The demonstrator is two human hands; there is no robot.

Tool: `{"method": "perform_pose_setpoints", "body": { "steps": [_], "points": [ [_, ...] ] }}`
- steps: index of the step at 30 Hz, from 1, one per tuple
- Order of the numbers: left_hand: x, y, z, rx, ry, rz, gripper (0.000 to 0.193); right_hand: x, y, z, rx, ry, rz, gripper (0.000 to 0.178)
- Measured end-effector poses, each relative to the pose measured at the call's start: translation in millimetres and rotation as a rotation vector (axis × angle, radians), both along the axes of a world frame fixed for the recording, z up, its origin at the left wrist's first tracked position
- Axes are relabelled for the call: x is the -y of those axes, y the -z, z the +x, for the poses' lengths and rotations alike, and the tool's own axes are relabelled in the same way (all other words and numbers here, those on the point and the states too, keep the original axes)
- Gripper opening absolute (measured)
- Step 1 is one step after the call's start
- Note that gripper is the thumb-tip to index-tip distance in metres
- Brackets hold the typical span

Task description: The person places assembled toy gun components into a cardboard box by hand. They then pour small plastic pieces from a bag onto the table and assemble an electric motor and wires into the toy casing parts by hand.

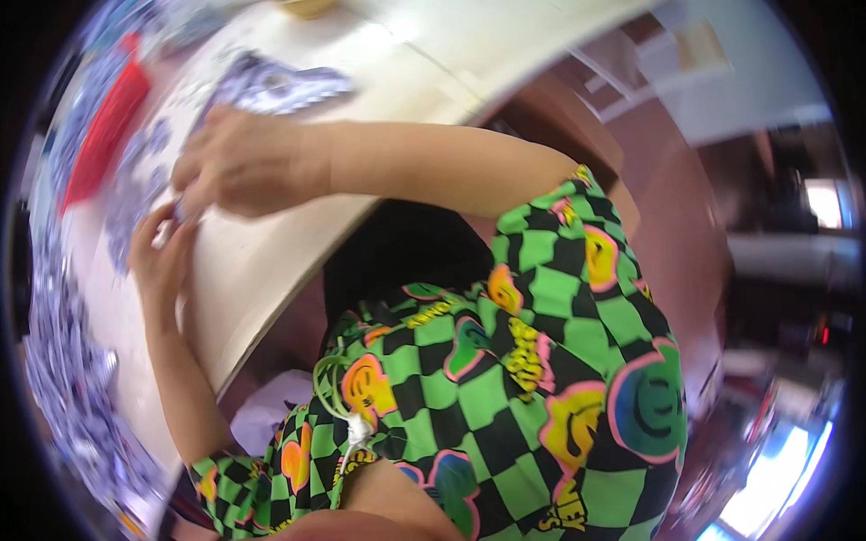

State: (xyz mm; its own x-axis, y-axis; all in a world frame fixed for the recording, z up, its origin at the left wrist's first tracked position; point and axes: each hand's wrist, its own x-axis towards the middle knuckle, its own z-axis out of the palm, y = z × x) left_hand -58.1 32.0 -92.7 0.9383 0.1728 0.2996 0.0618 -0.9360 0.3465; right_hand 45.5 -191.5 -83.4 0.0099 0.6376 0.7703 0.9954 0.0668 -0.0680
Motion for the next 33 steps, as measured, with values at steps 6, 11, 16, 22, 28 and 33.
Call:
{"method": "perform_pose_setpoints", "body": {
  "steps": [6,11,16,22,28,33],
  "points": [
    [-37.6,0.5,7.1,-0.137,-0.023,0.032,0.045,100.1,75.4,-68.4,-0.243,-0.16,0.022,0.011],
    [-15.2,-8.6,13.6,0.085,0.08,0.122,0.042,163.1,168.6,-117.1,-0.626,0.286,0.051,0.022],
    [52.1,-33.8,39.1,0.112,0.65,0.312,0.037,235.2,270.9,-141.5,-1.026,0.904,-0.164,0.035],
    [159.9,-27.1,97.6,0.012,1.152,0.362,0.033,277.0,360.2,-162.7,-1.09,1.354,-0.224,0.025],
    [209.6,-23.5,154.8,-0.095,1.32,0.511,0.034,318.6,401.6,-132.6,-1.648,1.633,-0.161,0.025],
    [242.2,-14.7,161.8,-0.098,1.51,0.534,0.038,418.3,484.1,-190.9,-1.761,2.004,0.074,0.027]
  ]
}}
